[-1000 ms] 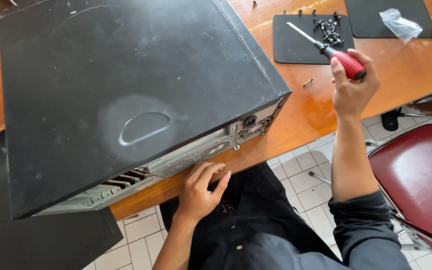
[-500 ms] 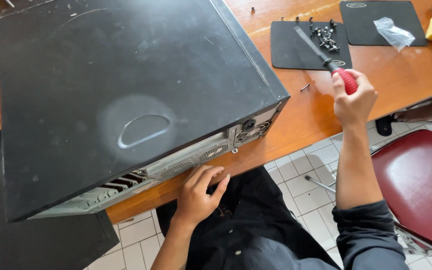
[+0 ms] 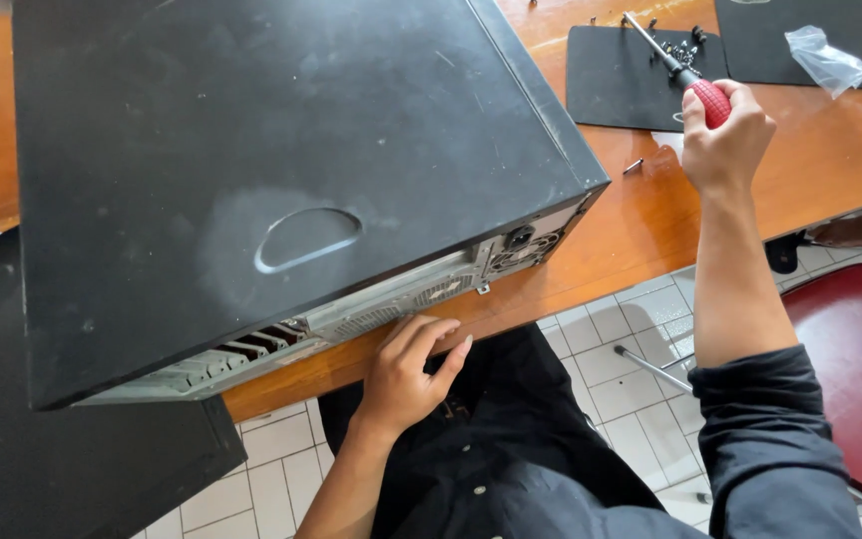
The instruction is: Attempting to attach the side panel to a desktop computer case using a screwdriver for alignment.
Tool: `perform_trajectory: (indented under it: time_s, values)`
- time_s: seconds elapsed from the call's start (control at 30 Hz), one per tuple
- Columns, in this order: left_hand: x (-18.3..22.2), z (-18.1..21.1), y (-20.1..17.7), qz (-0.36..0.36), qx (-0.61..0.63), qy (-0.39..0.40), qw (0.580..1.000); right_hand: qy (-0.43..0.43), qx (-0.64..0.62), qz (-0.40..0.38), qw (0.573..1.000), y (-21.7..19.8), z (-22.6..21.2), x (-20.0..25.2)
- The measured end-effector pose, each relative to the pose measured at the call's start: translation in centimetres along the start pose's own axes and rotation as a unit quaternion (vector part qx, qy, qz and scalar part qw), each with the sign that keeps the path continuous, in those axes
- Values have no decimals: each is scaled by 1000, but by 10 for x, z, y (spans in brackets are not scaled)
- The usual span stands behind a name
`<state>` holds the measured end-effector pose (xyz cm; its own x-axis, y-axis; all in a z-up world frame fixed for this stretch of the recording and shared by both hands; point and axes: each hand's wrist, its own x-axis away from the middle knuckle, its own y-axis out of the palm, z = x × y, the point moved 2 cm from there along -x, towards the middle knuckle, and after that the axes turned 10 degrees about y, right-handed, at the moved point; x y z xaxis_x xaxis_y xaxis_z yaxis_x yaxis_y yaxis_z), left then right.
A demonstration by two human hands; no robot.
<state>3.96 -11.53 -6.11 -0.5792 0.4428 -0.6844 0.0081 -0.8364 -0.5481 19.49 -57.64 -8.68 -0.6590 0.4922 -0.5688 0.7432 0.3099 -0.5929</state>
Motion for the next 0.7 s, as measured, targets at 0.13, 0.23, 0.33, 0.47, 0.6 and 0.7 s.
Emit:
perform_trajectory:
  time_s: [0.13, 0.23, 0.33, 0.47, 0.6, 0.7]
  values:
    - [-2, 0, -1, 9, 5, 5, 1000, -20, -2, 13, 1000, -10, -7, 1]
    - [1, 0, -2, 4, 17, -7, 1000, -18, -16, 16, 1000, -31, -20, 11]
    - [0, 0, -2, 2, 24, -12, 1000, -27, -19, 11, 999, -48, -25, 11]
    - [-1, 2, 0, 4, 19, -6, 1000, -30, -5, -2, 1000, -41, -13, 0]
    - [1, 0, -1, 7, 23, -5, 1000, -28, 15, -5, 999, -18, 2, -15]
    - [5, -2, -1, 0, 20, -10, 1000, -11, 27, -21, 999, -7, 9, -18]
